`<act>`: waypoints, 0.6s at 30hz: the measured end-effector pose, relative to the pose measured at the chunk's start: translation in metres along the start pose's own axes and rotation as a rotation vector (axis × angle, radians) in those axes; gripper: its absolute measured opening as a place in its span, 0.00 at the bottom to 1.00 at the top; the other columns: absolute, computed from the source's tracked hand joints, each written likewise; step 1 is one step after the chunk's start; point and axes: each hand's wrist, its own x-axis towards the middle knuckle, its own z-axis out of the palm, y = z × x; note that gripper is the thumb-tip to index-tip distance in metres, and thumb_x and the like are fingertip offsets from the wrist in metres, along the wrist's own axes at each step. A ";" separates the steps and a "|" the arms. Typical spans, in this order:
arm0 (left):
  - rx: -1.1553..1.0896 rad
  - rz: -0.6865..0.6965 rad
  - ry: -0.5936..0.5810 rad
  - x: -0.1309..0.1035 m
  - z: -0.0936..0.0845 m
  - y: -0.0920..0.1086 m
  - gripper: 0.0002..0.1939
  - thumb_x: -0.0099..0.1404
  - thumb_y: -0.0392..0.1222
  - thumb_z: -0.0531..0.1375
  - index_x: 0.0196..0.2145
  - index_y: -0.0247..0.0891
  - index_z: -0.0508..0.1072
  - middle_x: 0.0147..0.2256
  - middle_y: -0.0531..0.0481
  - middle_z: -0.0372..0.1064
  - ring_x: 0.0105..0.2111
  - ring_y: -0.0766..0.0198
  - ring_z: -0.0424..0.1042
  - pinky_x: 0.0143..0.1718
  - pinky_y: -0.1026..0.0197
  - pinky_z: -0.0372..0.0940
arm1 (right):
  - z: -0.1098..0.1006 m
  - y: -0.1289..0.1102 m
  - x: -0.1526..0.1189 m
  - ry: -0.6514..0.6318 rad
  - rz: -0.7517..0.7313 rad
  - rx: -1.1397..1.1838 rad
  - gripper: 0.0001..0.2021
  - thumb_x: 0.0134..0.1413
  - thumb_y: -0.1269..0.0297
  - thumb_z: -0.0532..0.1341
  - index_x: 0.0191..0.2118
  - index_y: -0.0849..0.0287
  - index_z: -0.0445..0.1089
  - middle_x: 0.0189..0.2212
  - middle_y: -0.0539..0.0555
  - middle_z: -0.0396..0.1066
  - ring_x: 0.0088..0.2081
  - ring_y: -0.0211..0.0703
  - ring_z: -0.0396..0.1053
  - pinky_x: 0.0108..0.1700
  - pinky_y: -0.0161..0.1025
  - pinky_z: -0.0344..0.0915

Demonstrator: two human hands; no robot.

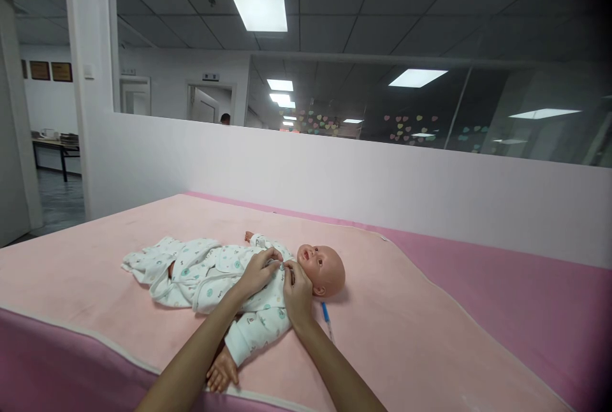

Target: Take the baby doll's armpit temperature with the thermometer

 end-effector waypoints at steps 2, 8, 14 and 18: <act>-0.024 -0.006 -0.008 0.000 0.000 -0.001 0.05 0.57 0.36 0.51 0.31 0.37 0.66 0.30 0.52 0.67 0.32 0.65 0.65 0.36 0.64 0.60 | 0.000 -0.001 0.000 0.007 0.000 0.002 0.11 0.56 0.66 0.49 0.34 0.58 0.68 0.31 0.54 0.72 0.34 0.41 0.68 0.38 0.36 0.63; -0.064 -0.033 -0.022 0.001 0.001 -0.005 0.05 0.58 0.39 0.51 0.29 0.37 0.65 0.28 0.52 0.65 0.31 0.66 0.64 0.36 0.64 0.60 | 0.000 -0.003 0.000 0.033 0.011 0.013 0.11 0.55 0.67 0.49 0.33 0.58 0.68 0.30 0.54 0.71 0.32 0.41 0.68 0.36 0.35 0.64; -0.140 -0.064 0.106 0.002 0.003 -0.009 0.10 0.61 0.39 0.50 0.40 0.38 0.63 0.32 0.51 0.69 0.36 0.65 0.68 0.42 0.61 0.60 | -0.001 -0.004 0.001 0.011 -0.044 -0.025 0.10 0.56 0.68 0.48 0.33 0.58 0.66 0.30 0.54 0.69 0.34 0.41 0.66 0.38 0.37 0.63; -0.129 -0.066 0.187 0.002 0.001 -0.012 0.12 0.63 0.41 0.48 0.45 0.39 0.61 0.38 0.48 0.70 0.39 0.65 0.68 0.43 0.61 0.60 | -0.002 -0.005 0.001 -0.006 -0.092 -0.065 0.07 0.54 0.67 0.51 0.34 0.58 0.66 0.31 0.54 0.68 0.35 0.42 0.66 0.39 0.37 0.63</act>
